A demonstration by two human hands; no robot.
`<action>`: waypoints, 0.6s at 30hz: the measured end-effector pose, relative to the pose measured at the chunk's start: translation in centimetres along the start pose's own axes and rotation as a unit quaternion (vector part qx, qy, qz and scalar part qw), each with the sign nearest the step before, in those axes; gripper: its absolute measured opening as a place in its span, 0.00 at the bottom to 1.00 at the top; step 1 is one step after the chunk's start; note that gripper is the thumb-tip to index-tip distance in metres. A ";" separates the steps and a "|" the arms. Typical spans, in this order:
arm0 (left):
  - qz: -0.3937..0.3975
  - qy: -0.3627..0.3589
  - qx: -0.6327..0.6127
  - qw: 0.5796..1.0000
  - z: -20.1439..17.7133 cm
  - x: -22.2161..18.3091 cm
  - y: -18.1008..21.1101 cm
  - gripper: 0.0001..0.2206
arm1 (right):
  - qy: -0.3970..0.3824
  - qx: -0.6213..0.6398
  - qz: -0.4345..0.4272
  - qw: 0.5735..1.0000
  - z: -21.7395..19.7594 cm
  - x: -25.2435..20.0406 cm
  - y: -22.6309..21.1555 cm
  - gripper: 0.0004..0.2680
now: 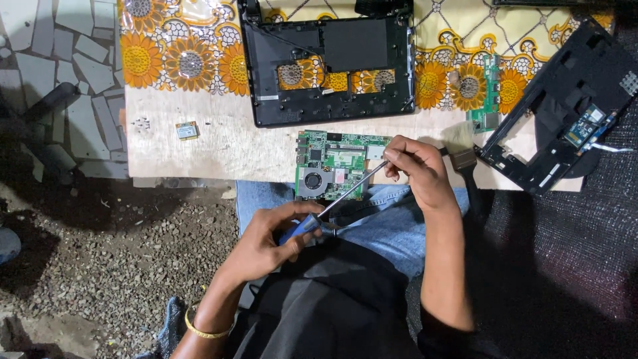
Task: Reattaching a cooling fan to a laptop motherboard using a screwdriver
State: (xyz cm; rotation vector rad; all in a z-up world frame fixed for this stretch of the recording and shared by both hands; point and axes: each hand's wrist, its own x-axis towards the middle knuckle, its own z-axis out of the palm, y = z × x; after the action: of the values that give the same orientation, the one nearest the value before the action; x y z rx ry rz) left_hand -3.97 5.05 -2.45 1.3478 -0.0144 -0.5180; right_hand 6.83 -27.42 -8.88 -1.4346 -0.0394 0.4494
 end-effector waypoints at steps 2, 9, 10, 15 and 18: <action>-0.001 0.000 -0.001 1.000 0.0 -0.1 0.1 0.24 | 0.001 0.000 0.001 1.000 0.1 0.0 -0.2 0.11; -0.005 0.000 0.008 1.000 0.1 -0.4 0.5 0.23 | -0.005 -0.025 0.005 1.000 -0.2 0.0 -0.2 0.10; -0.008 0.001 0.010 1.000 0.2 -0.5 0.6 0.22 | -0.007 -0.034 0.006 0.999 -0.4 -0.1 0.0 0.10; -0.013 0.003 0.091 0.996 -0.3 -0.3 2.3 0.21 | -0.026 -0.069 0.002 0.997 -0.5 -0.3 0.0 0.09; -0.035 0.010 0.150 0.988 -0.3 -0.5 3.1 0.23 | -0.020 -0.093 0.002 0.995 -0.6 0.1 0.5 0.08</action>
State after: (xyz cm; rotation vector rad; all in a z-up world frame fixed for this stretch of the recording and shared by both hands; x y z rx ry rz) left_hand -3.25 5.92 0.52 1.6529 -0.0292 -0.5781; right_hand 6.94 -27.93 -9.48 -1.6092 -0.1143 0.4873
